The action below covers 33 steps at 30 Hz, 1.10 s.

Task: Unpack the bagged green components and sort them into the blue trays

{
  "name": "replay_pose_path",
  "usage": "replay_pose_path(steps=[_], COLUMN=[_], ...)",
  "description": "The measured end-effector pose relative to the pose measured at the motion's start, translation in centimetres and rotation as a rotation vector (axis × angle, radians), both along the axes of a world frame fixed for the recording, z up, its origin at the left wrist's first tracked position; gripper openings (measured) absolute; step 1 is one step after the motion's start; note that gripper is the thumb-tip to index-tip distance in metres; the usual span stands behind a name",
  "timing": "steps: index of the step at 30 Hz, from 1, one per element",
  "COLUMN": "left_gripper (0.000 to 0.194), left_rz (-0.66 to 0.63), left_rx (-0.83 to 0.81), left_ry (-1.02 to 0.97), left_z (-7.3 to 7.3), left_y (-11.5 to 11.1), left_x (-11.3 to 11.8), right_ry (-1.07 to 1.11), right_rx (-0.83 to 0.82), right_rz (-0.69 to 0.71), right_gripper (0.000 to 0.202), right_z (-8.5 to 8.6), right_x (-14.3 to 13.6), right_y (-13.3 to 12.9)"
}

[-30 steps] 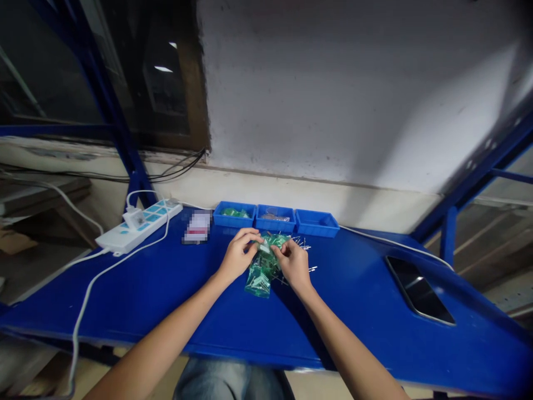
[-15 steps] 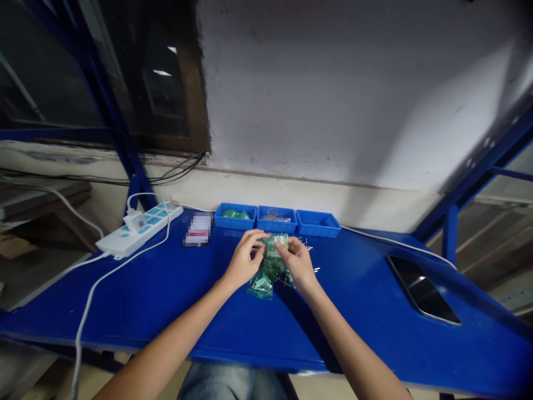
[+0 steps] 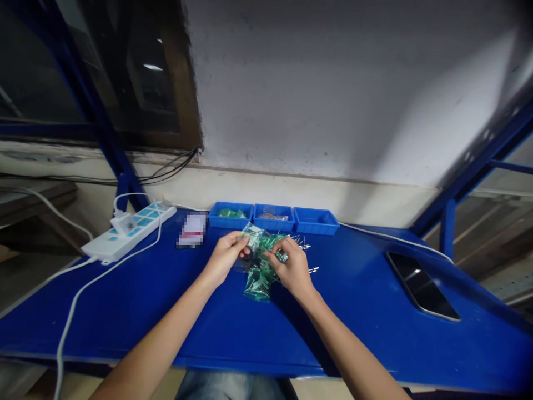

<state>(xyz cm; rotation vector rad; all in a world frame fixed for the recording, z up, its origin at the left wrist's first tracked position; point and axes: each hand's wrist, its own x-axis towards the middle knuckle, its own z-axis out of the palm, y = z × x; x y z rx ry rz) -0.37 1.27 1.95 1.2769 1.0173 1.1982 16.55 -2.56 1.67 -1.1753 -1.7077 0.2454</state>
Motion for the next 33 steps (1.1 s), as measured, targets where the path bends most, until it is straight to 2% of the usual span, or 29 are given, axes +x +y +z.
replay_pose_path(steps=[3, 9, 11, 14, 16, 19, 22, 25, 27, 30, 33], left_gripper=[0.025, 0.015, 0.011, 0.007, 0.004, 0.004, 0.021, 0.027, 0.035, 0.055, 0.050], left_rz=[0.076, 0.010, -0.011, -0.021, -0.049, -0.124, -0.134, -0.116, -0.149, -0.222, -0.263], left_rx=[0.107, 0.199, 0.235, 0.296, 0.328, 0.337, 0.255, 0.079, -0.083, -0.286, -0.340], left_ry=[-0.012, 0.042, 0.058, 0.060, 0.065, 0.067, 0.039, 0.030, 0.012, -0.081, -0.188], left_z=[-0.1, -0.6, -0.7, -0.7, -0.6, -0.4, -0.4, -0.5, -0.5, -0.5, -0.3], left_y=[0.3, -0.5, -0.7, -0.8, -0.8, -0.9, -1.2, -1.3, -1.2, -1.0, -0.9], left_x=[-0.2, 1.0, 1.3, 1.2, 1.1, 1.1, 1.5, 1.8, 1.7, 1.4, 1.2], right_ry=[0.081, 0.286, 0.465, 0.795, 0.919, 0.917, 0.873, 0.801, 0.652, 0.339, 0.112], right_rx=[-0.099, -0.270, -0.349, -0.551, -0.664, -0.725, -0.654, -0.456, -0.278, -0.042, 0.105], right_rz=[-0.051, -0.003, 0.082, 0.374, 0.517, 0.523, 0.394, 0.229, 0.125, 0.054, 0.026], right_gripper=[0.019, 0.039, 0.042, 0.031, 0.035, 0.031, 0.027, 0.025, 0.018, 0.004, 0.009], right_z=[0.0, -0.5, -0.5, 0.4, 1.1, 1.3, 0.5, -0.4, -0.5, -0.1, 0.0], right_x=[-0.1, -1.1, -1.1, -0.7, -0.3, -0.1, -0.2, 0.0, 0.3, 0.6, 0.6], right_y=[-0.1, -0.2, -0.1, -0.1, -0.3, -0.2, 0.3, 0.8, 0.8, 0.4, 0.0])
